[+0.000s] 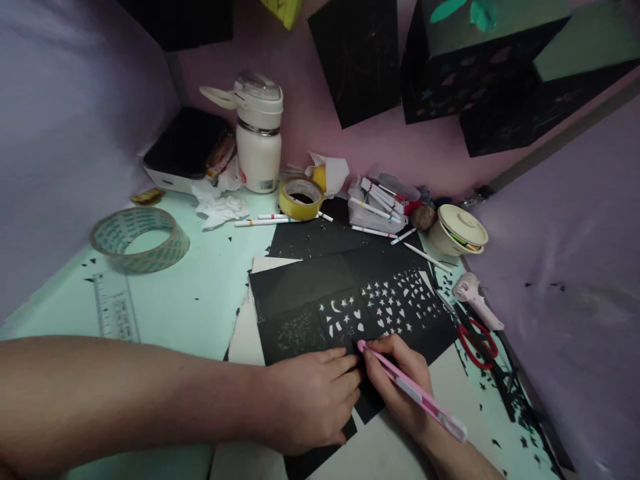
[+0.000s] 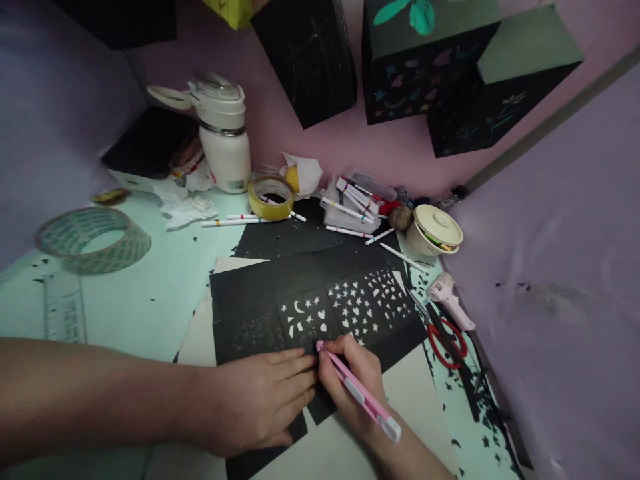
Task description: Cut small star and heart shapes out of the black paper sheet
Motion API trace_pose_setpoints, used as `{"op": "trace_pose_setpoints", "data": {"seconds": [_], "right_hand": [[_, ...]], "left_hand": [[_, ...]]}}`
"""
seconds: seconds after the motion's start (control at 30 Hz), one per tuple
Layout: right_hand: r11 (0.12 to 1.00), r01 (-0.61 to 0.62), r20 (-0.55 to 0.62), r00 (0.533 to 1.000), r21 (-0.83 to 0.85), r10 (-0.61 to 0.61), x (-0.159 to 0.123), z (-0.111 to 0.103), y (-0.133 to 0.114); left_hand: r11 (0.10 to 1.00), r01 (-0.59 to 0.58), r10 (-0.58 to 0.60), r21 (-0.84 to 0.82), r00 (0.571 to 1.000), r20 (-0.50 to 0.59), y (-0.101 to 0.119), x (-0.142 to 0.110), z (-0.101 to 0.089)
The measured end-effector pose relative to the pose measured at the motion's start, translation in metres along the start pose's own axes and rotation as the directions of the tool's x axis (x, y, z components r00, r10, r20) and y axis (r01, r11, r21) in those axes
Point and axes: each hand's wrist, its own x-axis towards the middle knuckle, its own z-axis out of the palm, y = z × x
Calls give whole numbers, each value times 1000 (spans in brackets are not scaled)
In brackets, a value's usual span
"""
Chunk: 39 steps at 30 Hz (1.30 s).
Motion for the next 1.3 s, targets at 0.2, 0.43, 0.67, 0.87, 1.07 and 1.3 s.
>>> {"op": "trace_pose_setpoints", "data": {"seconds": [0.2,0.43,0.67,0.87,1.07,1.3], "right_hand": [[999,-39,-8,999,-13,39,0,-2,-1],[998,-62,-24,998,11,62,2,-2,-4],[999,-40,-32,999,28,41,4,-2,-3],[997,-15,-64,998,82,20,8,-5,-3],[979,26,50,998,203,-37,16,-11,-1],[991,14,31,999,130,-19,17,-8,-1]], "left_hand": [[1000,-4,4,-16,1000,-4,-1,2,3],[1000,-9,9,-19,1000,12,-1,-1,2],[999,-5,6,-31,1000,11,-2,-2,-1],[1000,-16,16,-18,999,34,-2,-2,-3],[999,-8,9,-33,1000,29,-3,-3,-3],[999,4,-2,-33,999,49,-4,-3,-6]]}}
